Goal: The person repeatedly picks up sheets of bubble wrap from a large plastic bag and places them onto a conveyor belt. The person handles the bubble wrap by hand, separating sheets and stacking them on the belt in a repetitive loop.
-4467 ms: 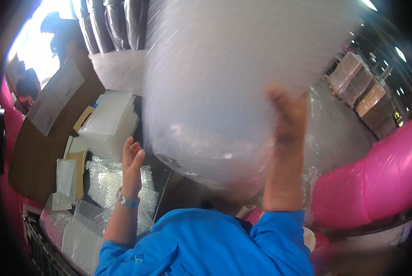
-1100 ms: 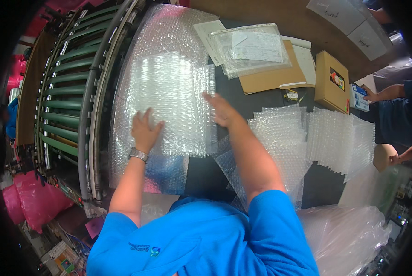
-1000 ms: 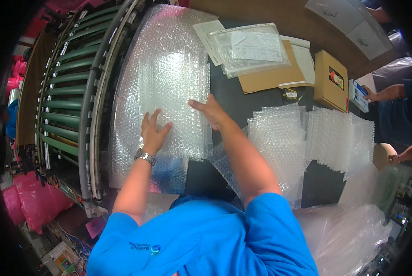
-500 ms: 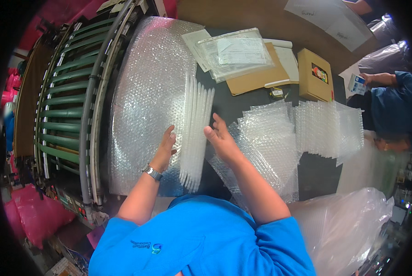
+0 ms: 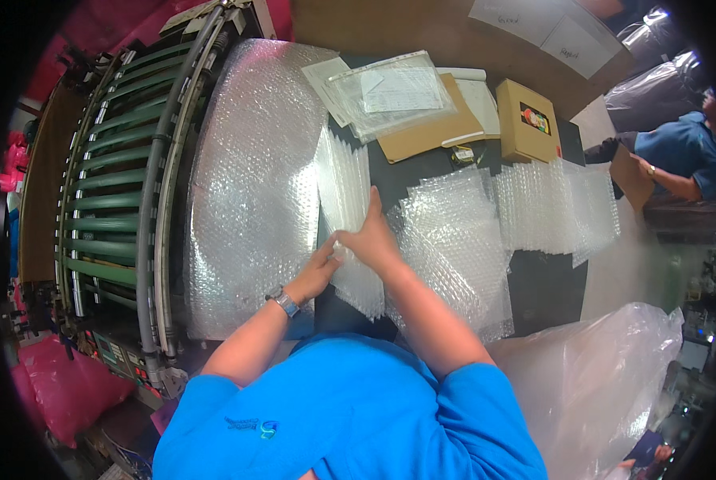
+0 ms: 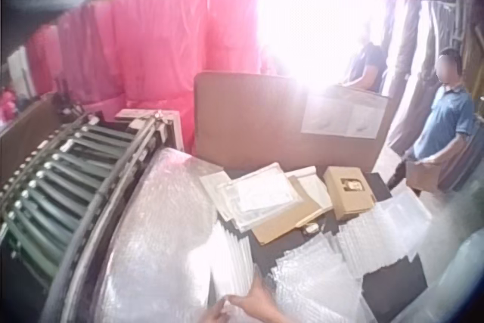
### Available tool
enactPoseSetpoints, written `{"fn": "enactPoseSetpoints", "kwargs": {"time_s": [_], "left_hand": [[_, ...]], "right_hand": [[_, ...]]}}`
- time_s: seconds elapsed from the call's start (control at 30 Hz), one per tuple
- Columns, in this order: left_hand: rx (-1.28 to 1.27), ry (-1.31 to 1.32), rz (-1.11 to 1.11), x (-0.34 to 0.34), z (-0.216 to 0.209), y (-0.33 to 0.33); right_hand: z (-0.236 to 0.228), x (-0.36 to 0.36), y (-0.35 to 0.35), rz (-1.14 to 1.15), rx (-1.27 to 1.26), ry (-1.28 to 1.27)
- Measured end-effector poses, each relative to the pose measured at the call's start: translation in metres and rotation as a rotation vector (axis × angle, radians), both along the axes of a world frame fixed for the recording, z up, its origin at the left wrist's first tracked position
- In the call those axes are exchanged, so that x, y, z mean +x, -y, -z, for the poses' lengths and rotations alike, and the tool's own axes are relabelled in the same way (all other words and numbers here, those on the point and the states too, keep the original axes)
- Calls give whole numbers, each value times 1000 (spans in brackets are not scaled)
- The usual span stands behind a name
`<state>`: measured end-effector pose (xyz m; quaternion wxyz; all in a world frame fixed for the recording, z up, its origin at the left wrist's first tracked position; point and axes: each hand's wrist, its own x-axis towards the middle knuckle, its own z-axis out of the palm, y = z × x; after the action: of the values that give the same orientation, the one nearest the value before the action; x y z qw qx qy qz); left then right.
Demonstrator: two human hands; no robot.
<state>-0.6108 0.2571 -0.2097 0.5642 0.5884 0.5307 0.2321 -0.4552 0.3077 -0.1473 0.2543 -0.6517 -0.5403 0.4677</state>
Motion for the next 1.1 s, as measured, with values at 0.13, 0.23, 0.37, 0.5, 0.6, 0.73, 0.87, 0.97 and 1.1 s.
{"fn": "enactPoseSetpoints", "kwargs": {"time_s": [0.13,0.23,0.37,0.5,0.6,0.73,0.87,0.97,1.1], "left_hand": [[233,-119,-250,-17,0,-21],[381,92,-542,-50,-20,-48],[211,685,-175,-86,-54,-56],[-33,-22,21,-100,-13,-56],[433,-104,-28,-69,10,-46],[148,268,-210,-47,-63,-50],[283,655,-10,-24,-147,-59],[104,636,188,-19,-175,-69],[87,489,232,-8,-183,-67]], "right_hand": [[-25,20,-3,-51,117,-233],[-43,36,9,-191,396,-184],[-42,42,5,-274,259,-394],[3,49,10,-185,166,-381],[25,47,13,-144,225,-277],[-7,49,10,53,106,-479],[-49,79,18,229,132,-929],[-50,88,26,323,84,-1219],[-42,91,44,324,26,-1340]]}}
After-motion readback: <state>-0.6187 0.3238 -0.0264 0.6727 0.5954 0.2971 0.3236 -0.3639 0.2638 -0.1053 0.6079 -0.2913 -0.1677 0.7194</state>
